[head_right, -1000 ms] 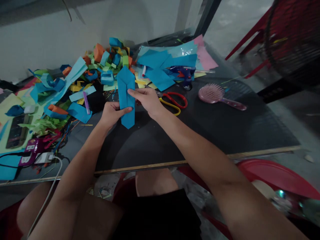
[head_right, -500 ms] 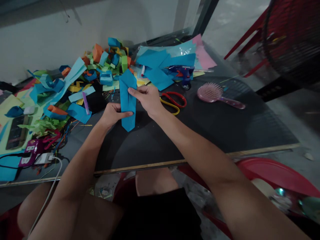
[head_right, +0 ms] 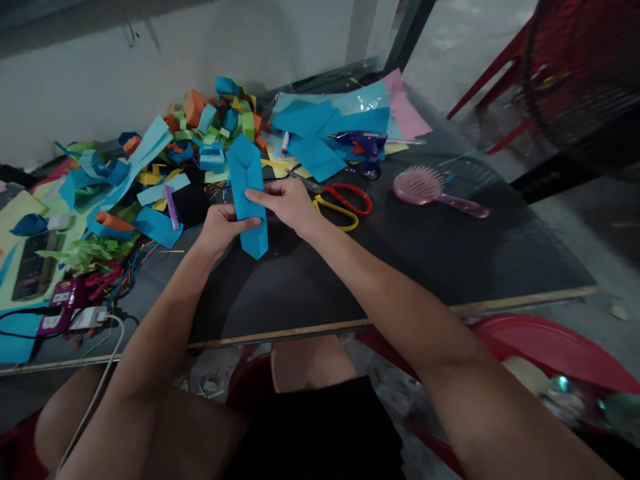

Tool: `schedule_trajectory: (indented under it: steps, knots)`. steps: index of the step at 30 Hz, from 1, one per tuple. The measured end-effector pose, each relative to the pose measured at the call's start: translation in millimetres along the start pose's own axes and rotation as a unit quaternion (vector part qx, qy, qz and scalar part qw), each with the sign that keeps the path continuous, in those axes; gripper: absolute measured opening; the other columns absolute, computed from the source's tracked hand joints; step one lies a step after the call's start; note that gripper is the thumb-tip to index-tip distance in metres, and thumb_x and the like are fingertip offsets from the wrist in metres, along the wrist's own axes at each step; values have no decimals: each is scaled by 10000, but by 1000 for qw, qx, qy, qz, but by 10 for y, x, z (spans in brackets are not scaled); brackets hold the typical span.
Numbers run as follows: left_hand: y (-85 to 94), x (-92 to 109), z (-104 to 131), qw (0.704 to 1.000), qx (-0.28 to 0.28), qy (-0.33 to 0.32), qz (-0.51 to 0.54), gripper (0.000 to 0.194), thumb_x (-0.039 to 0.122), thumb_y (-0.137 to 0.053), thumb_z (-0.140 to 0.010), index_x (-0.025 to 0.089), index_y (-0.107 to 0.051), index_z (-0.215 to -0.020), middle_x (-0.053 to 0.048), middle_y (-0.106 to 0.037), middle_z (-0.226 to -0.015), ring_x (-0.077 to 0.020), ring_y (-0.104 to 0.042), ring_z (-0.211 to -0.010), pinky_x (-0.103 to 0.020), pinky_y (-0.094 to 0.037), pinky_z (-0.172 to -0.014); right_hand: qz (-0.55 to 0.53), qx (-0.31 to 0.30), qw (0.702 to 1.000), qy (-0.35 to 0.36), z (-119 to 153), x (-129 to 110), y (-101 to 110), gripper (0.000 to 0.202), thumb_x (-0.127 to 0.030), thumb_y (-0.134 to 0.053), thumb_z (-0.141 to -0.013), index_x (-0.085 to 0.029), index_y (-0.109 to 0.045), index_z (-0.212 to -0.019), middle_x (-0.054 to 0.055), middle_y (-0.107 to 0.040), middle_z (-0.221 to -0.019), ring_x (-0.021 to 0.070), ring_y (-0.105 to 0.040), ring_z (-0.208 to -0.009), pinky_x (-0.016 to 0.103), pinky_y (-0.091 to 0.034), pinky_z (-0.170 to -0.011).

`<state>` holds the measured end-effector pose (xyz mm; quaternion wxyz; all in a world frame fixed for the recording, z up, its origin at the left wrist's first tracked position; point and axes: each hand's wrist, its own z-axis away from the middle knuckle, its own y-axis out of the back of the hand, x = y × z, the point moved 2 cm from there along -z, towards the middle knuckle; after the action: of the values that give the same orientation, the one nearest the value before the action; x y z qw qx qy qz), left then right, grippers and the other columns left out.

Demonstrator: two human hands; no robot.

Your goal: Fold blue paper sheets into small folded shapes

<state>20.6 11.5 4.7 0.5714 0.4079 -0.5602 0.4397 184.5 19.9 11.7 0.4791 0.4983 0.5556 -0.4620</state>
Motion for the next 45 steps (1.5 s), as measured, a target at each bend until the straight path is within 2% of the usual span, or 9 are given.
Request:
schedule_trajectory:
  steps: [4, 7, 11, 17, 23, 29, 34, 40, 45]
  knots:
    - [69, -9, -58, 993, 99, -55, 39, 325, 403, -919, -570, 171, -771, -743, -44, -782, -788, -176, -726, -698, -335, -618, -698, 12, -22, 999, -48, 13, 10, -7, 420, -608, -826, -661, -198, -738, -680, 15, -645, -596, 137, -592, -572, 286, -489, -532]
    - [98, -23, -85, 988, 126, -66, 63, 333, 428, -913, -588, 181, -759, -749, -37, -779, -800, -173, -728, -726, -333, -615, -715, 55, -40, 997, -46, 36, -11, -23, 427, -583, -847, -644, -186, -699, -587, 5, -591, -518, 114, -533, -509, 273, -451, -494]
    - [92, -41, -93, 988, 125, -45, 82, 332, 415, -929, -556, 184, -748, -710, -25, -772, -776, -160, -716, -709, -312, -604, -696, 106, -57, 993, -16, 58, -36, -42, 416, -575, -853, -632, -179, -726, -620, -2, -581, -494, 101, -490, -483, 273, -415, -490]
    - [86, -41, -90, 986, 142, -37, 86, 351, 440, -929, -544, 194, -748, -716, -19, -774, -775, -142, -700, -692, -295, -596, -684, 132, -69, 989, -26, 75, -35, -45, 416, -574, -838, -651, -187, -699, -593, -1, -577, -497, 124, -536, -512, 300, -470, -542]
    - [94, -67, -99, 989, 129, -35, 70, 327, 441, -907, -606, 190, -744, -739, -24, -766, -778, -149, -707, -710, -301, -584, -674, 145, -80, 986, -1, 53, 26, -20, 387, -550, -829, -691, -198, -698, -599, 16, -610, -521, 131, -536, -520, 308, -445, -541]
    - [65, -59, -92, 986, 133, -34, 93, 394, 499, -918, -561, 182, -756, -729, -20, -765, -749, -143, -697, -682, -291, -579, -677, 164, -81, 983, -10, 67, -24, -12, 352, -493, -835, -701, -178, -701, -619, 24, -616, -543, 134, -539, -546, 304, -416, -547]
    - [41, -33, -81, 983, 136, -28, 121, 392, 474, -941, -526, 172, -751, -690, -15, -751, -709, -127, -673, -633, -284, -569, -673, 195, -83, 977, -20, 87, -80, -4, 349, -467, -835, -707, -166, -685, -612, 3, -567, -511, 115, -495, -530, 295, -374, -538]
    - [51, -45, -96, 980, 139, -46, 135, 376, 458, -946, -528, 176, -740, -666, -2, -735, -687, -110, -649, -609, -269, -552, -646, 188, -101, 976, -34, 83, -75, 0, 371, -504, -851, -666, -169, -703, -605, 9, -580, -510, 114, -498, -520, 296, -386, -531]
    - [76, -25, -97, 981, 131, -77, 119, 388, 467, -949, -519, 174, -737, -659, 4, -735, -693, -101, -648, -614, -251, -540, -632, 177, -115, 976, -49, 71, -71, -2, 372, -537, -868, -608, -184, -750, -616, 25, -635, -521, 135, -559, -516, 302, -432, -541]
